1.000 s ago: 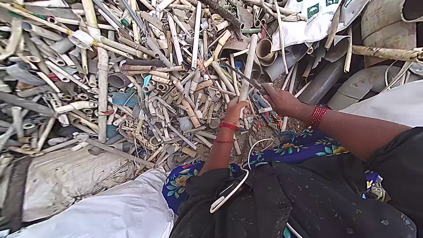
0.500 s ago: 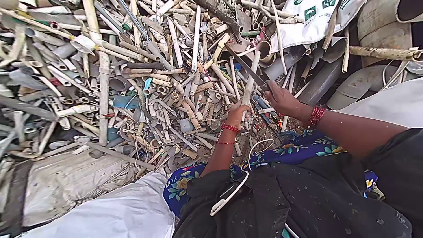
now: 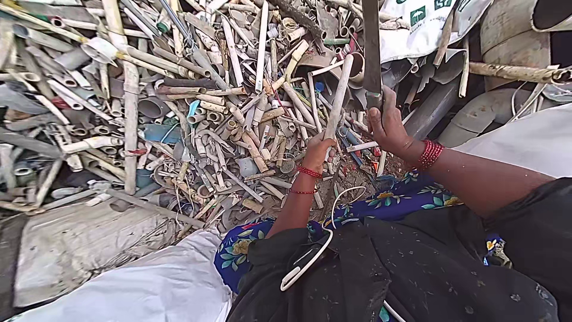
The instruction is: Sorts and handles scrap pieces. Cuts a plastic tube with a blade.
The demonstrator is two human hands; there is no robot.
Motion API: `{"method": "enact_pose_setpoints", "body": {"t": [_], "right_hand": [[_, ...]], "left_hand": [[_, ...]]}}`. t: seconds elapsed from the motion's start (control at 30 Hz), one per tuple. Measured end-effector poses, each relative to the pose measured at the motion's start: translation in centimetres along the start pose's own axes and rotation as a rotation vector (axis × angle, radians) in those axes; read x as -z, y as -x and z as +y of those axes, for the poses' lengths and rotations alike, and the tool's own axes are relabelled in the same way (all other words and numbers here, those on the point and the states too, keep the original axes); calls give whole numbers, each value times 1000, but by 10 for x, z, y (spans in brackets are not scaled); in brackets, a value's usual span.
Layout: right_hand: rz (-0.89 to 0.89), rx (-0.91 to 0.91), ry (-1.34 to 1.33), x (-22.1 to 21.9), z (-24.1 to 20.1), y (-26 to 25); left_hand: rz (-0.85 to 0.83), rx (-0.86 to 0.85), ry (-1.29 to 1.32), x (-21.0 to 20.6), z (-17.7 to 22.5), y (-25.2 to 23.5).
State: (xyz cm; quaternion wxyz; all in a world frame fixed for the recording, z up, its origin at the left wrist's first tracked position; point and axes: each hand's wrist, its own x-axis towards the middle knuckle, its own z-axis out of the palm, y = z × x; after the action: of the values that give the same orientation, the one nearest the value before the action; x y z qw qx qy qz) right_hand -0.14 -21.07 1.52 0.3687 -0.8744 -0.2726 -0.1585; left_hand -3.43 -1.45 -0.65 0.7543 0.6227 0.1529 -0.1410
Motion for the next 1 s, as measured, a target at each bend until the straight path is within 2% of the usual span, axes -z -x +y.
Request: {"method": "enact_pose_setpoints", "body": {"t": [0.03,0.1,0.13,0.17,0.2,0.3,0.33,0.37,0.4,0.43,0.47,0.5,0.53,0.63,0.67,0.7,0.73,0.8,0.83,0.87,0.97,1.0], "right_hand": [[-126,-41,85,0,-1,4],[-573,-290,258,0,-6,-2],[-674,-364,290,-1,-5,-7],[-665,-378,272,0,-6,-9],[-582,-336,228,4,-7,-8],[-191,-83,74,10,-15,-2],[-132,-26,64,7,-15,2],[-165,-21,102,4,-15,7],[-317,-96,176,2,-16,10],[-530,-252,241,0,-18,7],[-662,-389,256,-2,-17,1],[-666,-444,225,-1,-15,-5],[-560,-416,169,3,-15,-7],[-66,-132,-23,7,-12,-3],[2,-57,-37,4,-10,-1],[-31,-31,19,3,-10,4],[-197,-85,130,4,-13,7],[-637,-342,299,2,-20,0],[-698,-399,307,0,-18,-3],[-646,-392,273,2,-16,-4],[-174,-127,107,10,-15,2],[-69,-46,75,8,-15,5]], "left_hand": [[-7,-21,-26,1,-1,-1],[5,-102,-194,4,-6,-4],[29,-150,-330,6,-9,-8],[47,-164,-445,9,-11,-12],[54,-152,-529,10,-13,-13],[61,-134,-607,8,-14,-14],[68,-139,-601,7,-14,-13],[76,-153,-596,6,-14,-12],[86,-169,-600,5,-13,-11],[92,-181,-622,5,-12,-10],[87,-166,-639,5,-9,-9],[84,-156,-636,6,-9,-11],[81,-153,-616,7,-11,-13],[46,-141,-537,6,-12,-10],[39,-145,-487,4,-11,-9],[36,-151,-421,2,-11,-8],[35,-150,-361,0,-10,-6],[45,-116,-320,0,-9,-4],[63,-104,-327,0,-10,-6],[74,-96,-323,1,-10,-7],[68,-111,-248,-1,-6,-2],[67,-117,-208,-2,-3,0]]}}
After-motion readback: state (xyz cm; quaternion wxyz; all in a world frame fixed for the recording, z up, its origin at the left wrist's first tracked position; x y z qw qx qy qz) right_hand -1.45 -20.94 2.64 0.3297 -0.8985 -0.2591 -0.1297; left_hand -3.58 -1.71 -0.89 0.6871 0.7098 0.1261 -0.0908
